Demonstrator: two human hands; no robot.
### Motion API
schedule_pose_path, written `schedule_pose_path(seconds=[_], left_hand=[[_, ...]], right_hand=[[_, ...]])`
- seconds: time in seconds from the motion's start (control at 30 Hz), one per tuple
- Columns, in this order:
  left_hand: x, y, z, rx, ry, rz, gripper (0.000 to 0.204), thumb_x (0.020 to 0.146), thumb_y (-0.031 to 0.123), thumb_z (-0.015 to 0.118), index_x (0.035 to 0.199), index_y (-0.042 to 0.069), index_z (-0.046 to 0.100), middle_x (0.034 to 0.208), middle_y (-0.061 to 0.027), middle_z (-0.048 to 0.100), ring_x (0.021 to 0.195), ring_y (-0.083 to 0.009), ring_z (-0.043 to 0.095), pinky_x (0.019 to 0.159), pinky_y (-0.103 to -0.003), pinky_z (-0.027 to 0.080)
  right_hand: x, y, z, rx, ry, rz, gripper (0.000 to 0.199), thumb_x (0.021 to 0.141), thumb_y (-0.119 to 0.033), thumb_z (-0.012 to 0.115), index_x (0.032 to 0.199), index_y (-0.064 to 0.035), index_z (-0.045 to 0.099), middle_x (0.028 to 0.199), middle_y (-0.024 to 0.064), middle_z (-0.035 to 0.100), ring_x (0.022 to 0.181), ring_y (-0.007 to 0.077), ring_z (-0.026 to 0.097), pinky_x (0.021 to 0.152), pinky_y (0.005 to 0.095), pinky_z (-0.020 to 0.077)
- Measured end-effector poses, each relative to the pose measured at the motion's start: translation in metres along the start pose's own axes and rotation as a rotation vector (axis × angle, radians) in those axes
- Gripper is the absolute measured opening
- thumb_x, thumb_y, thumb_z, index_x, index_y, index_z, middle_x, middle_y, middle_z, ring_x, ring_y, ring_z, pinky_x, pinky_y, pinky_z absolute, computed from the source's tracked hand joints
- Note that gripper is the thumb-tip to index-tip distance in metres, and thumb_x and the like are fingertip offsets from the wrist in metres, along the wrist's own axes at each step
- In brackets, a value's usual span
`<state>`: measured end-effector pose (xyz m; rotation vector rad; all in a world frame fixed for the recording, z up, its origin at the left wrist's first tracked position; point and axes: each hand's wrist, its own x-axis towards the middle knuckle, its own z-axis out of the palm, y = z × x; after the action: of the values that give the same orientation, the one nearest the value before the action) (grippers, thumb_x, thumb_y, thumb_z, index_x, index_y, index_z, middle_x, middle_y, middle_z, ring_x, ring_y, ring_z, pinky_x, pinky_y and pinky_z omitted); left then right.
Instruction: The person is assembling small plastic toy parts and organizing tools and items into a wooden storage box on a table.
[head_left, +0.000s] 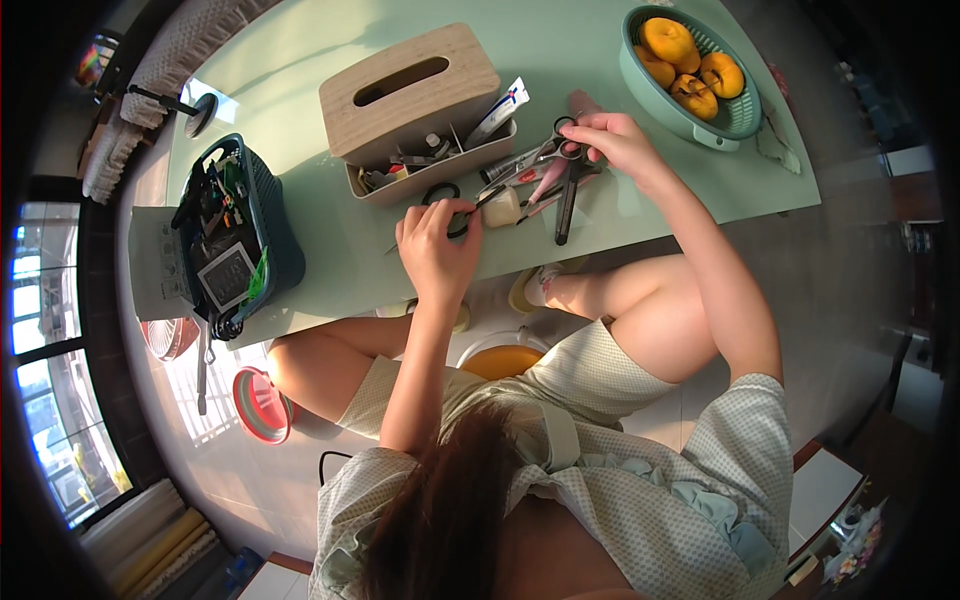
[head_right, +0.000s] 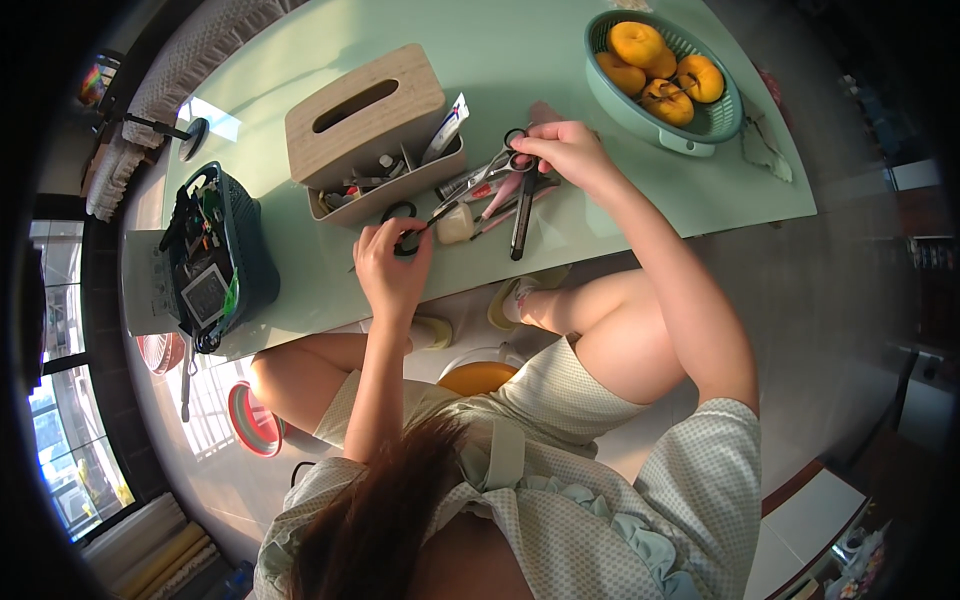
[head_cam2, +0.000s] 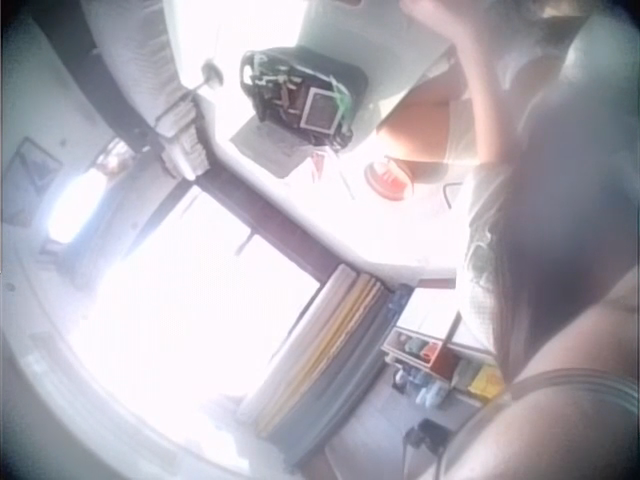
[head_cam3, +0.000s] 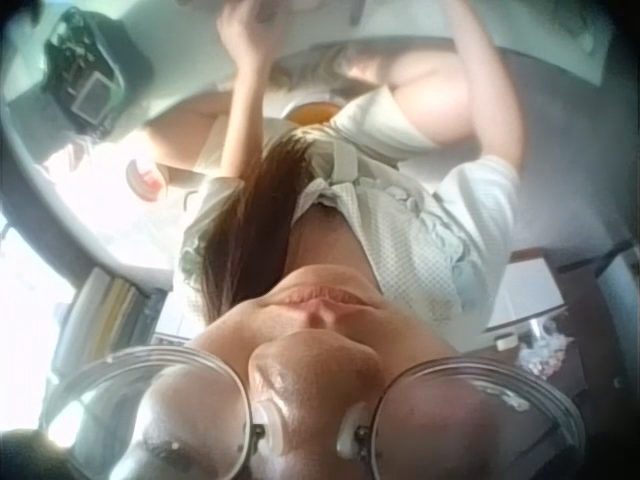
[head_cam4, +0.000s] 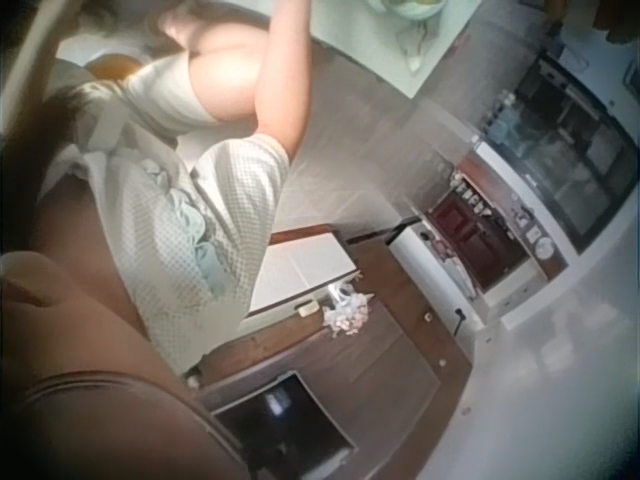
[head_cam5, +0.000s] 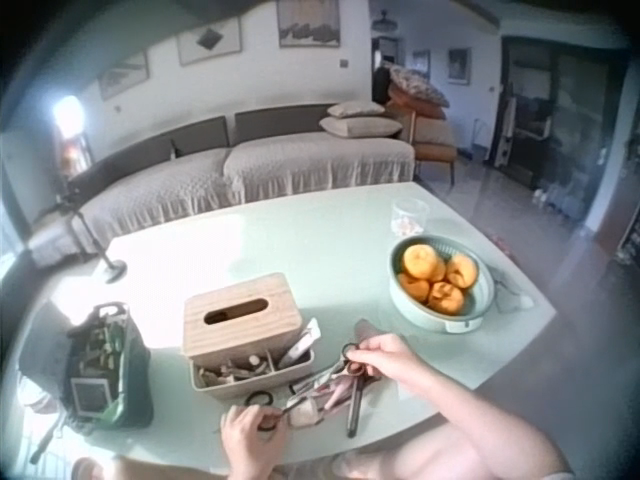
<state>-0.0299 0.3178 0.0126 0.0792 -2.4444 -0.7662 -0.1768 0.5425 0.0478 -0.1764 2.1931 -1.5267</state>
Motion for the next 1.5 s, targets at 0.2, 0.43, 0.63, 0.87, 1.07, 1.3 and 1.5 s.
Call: schedule_pose_path(seconds=[0.2, 0.43, 0.63, 0.87, 1.07, 1.3, 1.5], left_hand=[[0.004, -0.001, 0.001, 0.034, 0.012, 0.026, 0.014, 0.070, 0.010, 0.075, 0.082, 0.013, 0.067, 0.078, 0.0000, 0.064, 0.077, -0.0223, 0.057, 0.074, -0.035, 0.044], [0.008, -0.005, -0.004, 0.019, 0.080, 0.045, 0.016, 0.070, 0.012, 0.074, 0.085, 0.014, 0.068, 0.085, 0.0024, 0.065, 0.081, -0.0211, 0.056, 0.075, -0.035, 0.043], [0.014, -0.004, -0.017, -0.009, 0.105, 0.018, 0.015, 0.070, 0.010, 0.074, 0.084, 0.013, 0.068, 0.086, 0.0013, 0.065, 0.082, -0.0214, 0.057, 0.076, -0.034, 0.045], [0.031, -0.008, -0.038, -0.003, 0.193, -0.054, 0.014, 0.071, 0.008, 0.074, 0.083, 0.012, 0.069, 0.084, -0.0002, 0.066, 0.077, -0.0219, 0.058, 0.069, -0.034, 0.048], [0.053, -0.018, -0.056, 0.163, 0.138, -0.010, 0.013, 0.073, 0.019, 0.076, 0.083, 0.015, 0.070, 0.082, 0.0018, 0.065, 0.076, -0.0214, 0.058, 0.072, -0.033, 0.046], [0.068, -0.026, -0.053, 0.325, 0.137, -0.067, 0.016, 0.070, 0.029, 0.079, 0.077, 0.016, 0.071, 0.081, 0.0034, 0.065, 0.081, -0.0206, 0.058, 0.079, -0.034, 0.043], [0.069, -0.033, -0.044, 0.294, 0.161, -0.020, 0.018, 0.068, 0.030, 0.079, 0.074, 0.016, 0.070, 0.082, 0.0034, 0.061, 0.083, -0.0215, 0.054, 0.077, -0.035, 0.041]], right_hand=[[0.008, 0.015, 0.008, -0.008, -0.073, -0.096, 0.025, 0.088, -0.018, 0.065, 0.101, 0.0031, 0.069, 0.085, 0.0060, 0.071, 0.062, 0.0081, 0.062, 0.059, 0.0213, 0.0486], [0.002, 0.002, 0.015, -0.192, -0.043, -0.137, 0.028, 0.088, -0.018, 0.064, 0.103, 0.0052, 0.067, 0.084, 0.0085, 0.072, 0.066, 0.0113, 0.067, 0.060, 0.0231, 0.0498], [-0.006, -0.011, 0.013, -0.343, 0.176, -0.202, 0.028, 0.086, -0.024, 0.066, 0.100, 0.0004, 0.070, 0.080, 0.0088, 0.073, 0.069, 0.0147, 0.070, 0.065, 0.0270, 0.0513], [-0.023, -0.047, 0.015, -0.433, 0.206, -0.303, 0.021, 0.085, -0.027, 0.067, 0.089, -0.0063, 0.071, 0.071, 0.0061, 0.070, 0.067, 0.0151, 0.070, 0.061, 0.0272, 0.0507], [-0.036, -0.084, 0.059, -0.579, 0.243, -0.538, 0.014, 0.082, -0.027, 0.070, 0.089, -0.0153, 0.072, 0.067, 0.0008, 0.067, 0.057, 0.0164, 0.065, 0.052, 0.0288, 0.0486], [-0.003, -0.083, 0.098, -0.757, 0.146, -0.634, 0.014, 0.083, -0.022, 0.065, 0.093, -0.0162, 0.072, 0.073, 0.0038, 0.069, 0.064, 0.0218, 0.066, 0.060, 0.0348, 0.0526], [0.017, -0.073, 0.102, -0.920, 0.080, -0.628, 0.019, 0.083, -0.023, 0.065, 0.099, -0.0178, 0.073, 0.079, 0.0067, 0.071, 0.071, 0.0232, 0.069, 0.066, 0.0360, 0.0543]])
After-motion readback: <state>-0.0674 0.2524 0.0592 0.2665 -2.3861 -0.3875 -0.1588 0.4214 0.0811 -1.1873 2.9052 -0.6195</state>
